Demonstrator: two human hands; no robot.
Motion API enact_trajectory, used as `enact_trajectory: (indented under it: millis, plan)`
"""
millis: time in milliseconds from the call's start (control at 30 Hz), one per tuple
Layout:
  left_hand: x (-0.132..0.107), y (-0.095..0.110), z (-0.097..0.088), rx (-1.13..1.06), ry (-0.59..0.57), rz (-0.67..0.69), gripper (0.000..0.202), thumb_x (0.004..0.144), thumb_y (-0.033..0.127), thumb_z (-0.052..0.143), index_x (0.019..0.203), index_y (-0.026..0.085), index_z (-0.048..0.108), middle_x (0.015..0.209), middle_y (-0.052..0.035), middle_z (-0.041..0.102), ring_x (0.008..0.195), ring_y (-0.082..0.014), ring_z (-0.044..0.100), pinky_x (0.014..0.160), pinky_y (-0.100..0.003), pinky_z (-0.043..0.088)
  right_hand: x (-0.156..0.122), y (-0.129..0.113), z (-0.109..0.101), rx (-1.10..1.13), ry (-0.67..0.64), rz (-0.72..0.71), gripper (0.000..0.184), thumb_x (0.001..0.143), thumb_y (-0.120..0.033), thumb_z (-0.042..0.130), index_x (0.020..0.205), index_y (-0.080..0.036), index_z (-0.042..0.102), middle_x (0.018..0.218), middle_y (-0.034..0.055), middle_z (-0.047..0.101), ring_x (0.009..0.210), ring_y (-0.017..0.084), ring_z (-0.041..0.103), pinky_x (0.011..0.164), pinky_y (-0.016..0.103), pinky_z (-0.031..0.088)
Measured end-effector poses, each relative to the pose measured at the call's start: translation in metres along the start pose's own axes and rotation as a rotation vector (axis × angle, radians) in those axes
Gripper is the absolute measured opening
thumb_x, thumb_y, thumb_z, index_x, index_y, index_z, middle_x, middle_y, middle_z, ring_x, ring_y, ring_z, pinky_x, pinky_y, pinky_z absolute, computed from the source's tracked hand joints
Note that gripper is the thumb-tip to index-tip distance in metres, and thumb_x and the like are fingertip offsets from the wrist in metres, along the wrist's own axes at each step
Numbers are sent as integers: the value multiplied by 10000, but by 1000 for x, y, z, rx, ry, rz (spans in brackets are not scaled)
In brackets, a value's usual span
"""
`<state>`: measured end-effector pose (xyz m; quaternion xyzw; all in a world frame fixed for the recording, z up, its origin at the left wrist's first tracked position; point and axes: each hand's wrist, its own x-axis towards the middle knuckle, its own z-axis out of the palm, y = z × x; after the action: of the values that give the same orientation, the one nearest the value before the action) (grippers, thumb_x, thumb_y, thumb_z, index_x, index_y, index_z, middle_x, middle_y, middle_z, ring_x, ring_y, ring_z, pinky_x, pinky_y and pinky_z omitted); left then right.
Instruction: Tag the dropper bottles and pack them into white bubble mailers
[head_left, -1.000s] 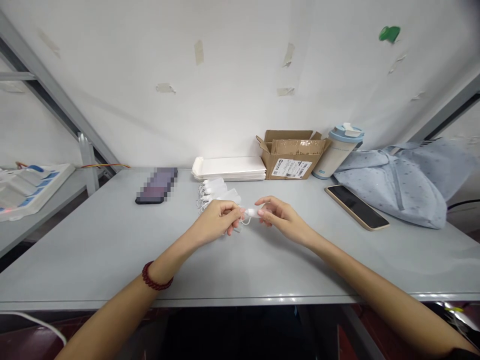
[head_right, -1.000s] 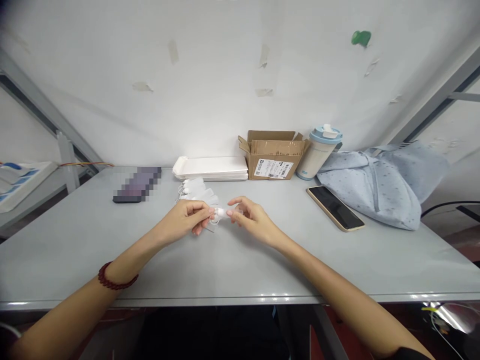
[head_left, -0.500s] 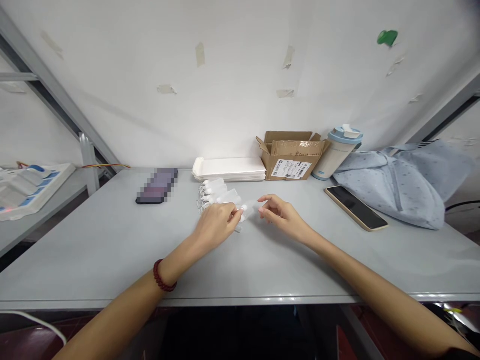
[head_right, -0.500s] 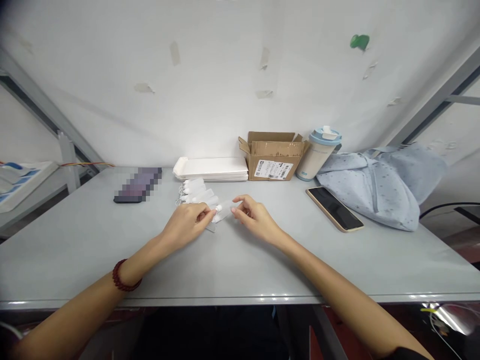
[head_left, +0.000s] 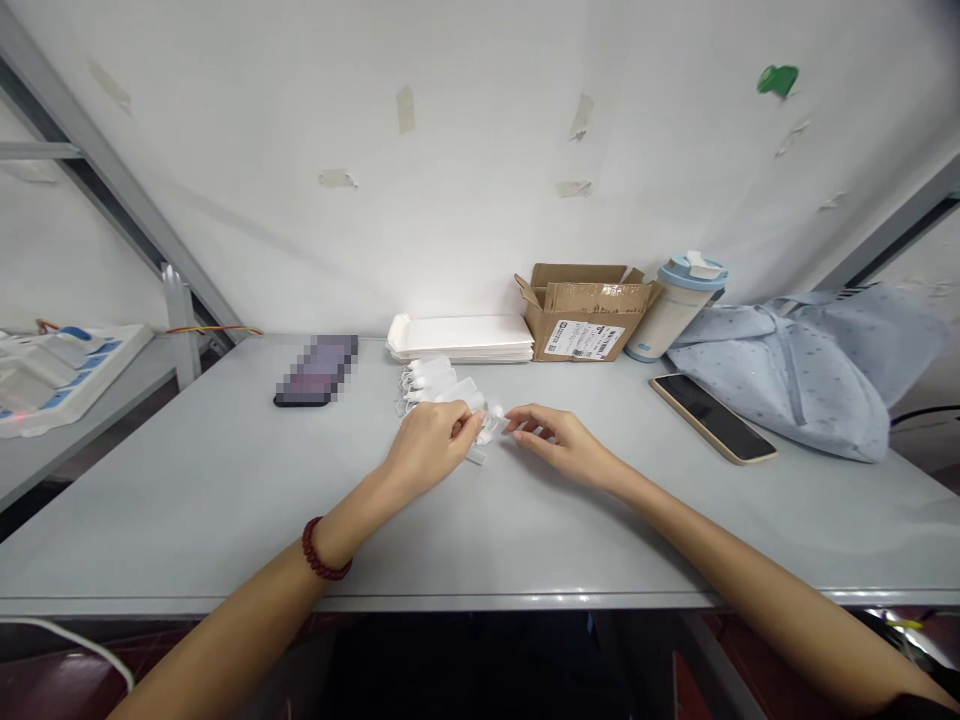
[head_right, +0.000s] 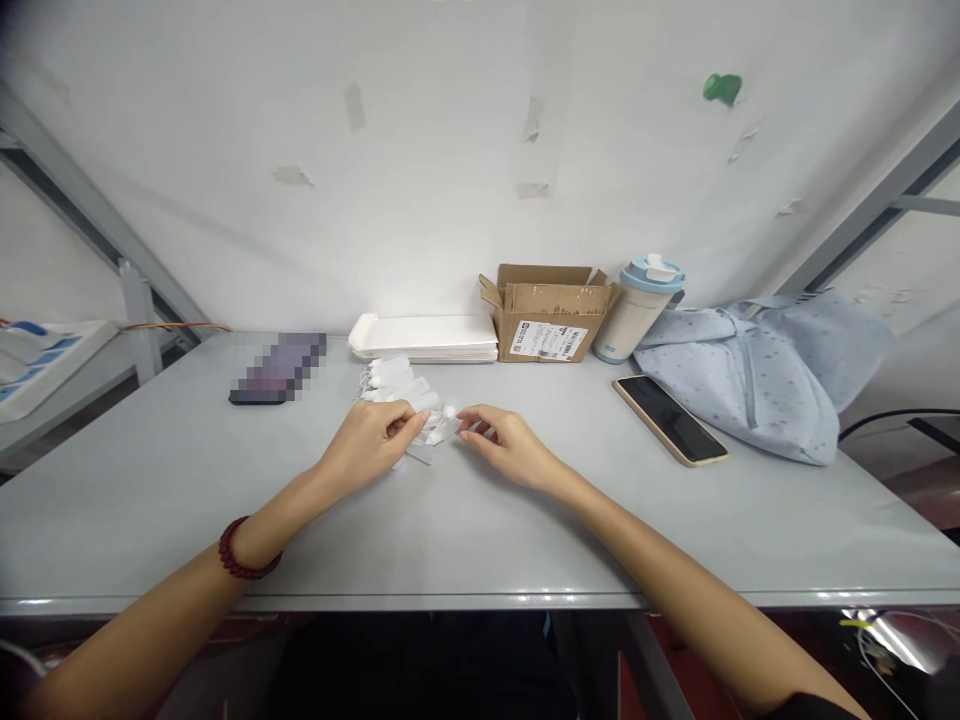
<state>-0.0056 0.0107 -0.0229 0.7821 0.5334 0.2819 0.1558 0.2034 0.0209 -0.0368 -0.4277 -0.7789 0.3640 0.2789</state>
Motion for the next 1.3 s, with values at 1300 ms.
enact_trajectory:
  millis: [1300]
  plan:
    - [8, -9, -6, -214, 176, -66, 433, 867, 366, 466, 484, 175, 407, 459, 25, 422, 442, -88, 351, 482, -238, 269, 132, 40, -31, -653, 366, -152, 111, 792, -141, 547, 724, -173, 629, 803, 84, 616, 841, 233, 540, 729, 330, 399]
